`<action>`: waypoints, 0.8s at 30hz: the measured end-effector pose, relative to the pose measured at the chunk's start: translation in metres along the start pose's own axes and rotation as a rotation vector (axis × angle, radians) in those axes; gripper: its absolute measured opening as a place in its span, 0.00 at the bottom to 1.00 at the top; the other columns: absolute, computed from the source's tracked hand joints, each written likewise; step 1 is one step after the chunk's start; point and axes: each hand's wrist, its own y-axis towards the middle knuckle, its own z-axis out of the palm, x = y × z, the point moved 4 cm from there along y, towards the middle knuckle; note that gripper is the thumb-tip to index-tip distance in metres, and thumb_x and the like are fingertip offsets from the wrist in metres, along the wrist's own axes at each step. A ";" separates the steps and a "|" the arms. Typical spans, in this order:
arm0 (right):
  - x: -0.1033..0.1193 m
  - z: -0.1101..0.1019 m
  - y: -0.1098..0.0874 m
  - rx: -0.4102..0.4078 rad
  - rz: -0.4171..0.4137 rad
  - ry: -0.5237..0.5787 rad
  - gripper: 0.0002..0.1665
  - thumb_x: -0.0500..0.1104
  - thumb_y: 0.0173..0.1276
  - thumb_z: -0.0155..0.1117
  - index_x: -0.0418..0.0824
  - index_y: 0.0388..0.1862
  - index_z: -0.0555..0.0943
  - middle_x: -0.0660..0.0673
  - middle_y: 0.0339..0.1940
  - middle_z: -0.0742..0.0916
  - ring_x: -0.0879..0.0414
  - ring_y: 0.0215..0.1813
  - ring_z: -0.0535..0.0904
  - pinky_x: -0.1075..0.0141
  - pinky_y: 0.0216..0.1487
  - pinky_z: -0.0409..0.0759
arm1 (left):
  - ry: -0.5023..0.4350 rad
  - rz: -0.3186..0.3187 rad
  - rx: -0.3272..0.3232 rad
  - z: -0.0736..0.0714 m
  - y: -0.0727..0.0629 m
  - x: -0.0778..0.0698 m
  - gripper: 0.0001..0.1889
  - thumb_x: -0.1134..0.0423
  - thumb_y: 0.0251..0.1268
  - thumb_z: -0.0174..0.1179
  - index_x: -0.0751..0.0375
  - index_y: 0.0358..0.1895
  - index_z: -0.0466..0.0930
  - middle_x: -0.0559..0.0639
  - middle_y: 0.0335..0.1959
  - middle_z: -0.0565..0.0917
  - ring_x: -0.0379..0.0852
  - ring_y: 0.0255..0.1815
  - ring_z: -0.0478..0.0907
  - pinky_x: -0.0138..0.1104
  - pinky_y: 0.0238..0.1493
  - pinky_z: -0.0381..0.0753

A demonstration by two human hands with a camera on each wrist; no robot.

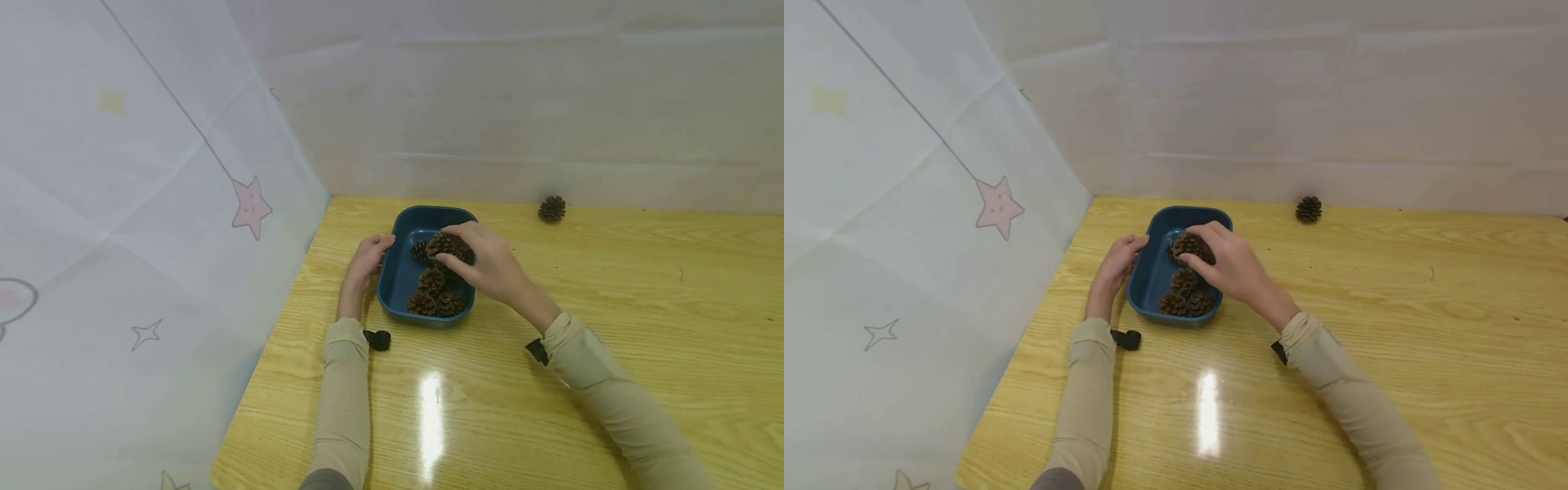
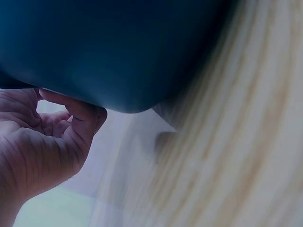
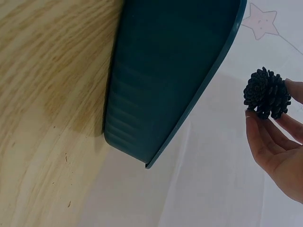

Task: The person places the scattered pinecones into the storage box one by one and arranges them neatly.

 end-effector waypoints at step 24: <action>0.003 0.019 -0.001 0.042 -0.007 0.030 0.25 0.39 0.65 0.79 0.31 0.57 0.82 0.36 0.49 0.86 0.45 0.44 0.85 0.53 0.43 0.85 | -0.007 -0.008 0.001 -0.001 -0.001 0.000 0.18 0.52 0.81 0.56 0.67 0.47 0.80 0.48 0.29 0.78 0.40 0.24 0.74 0.31 0.28 0.73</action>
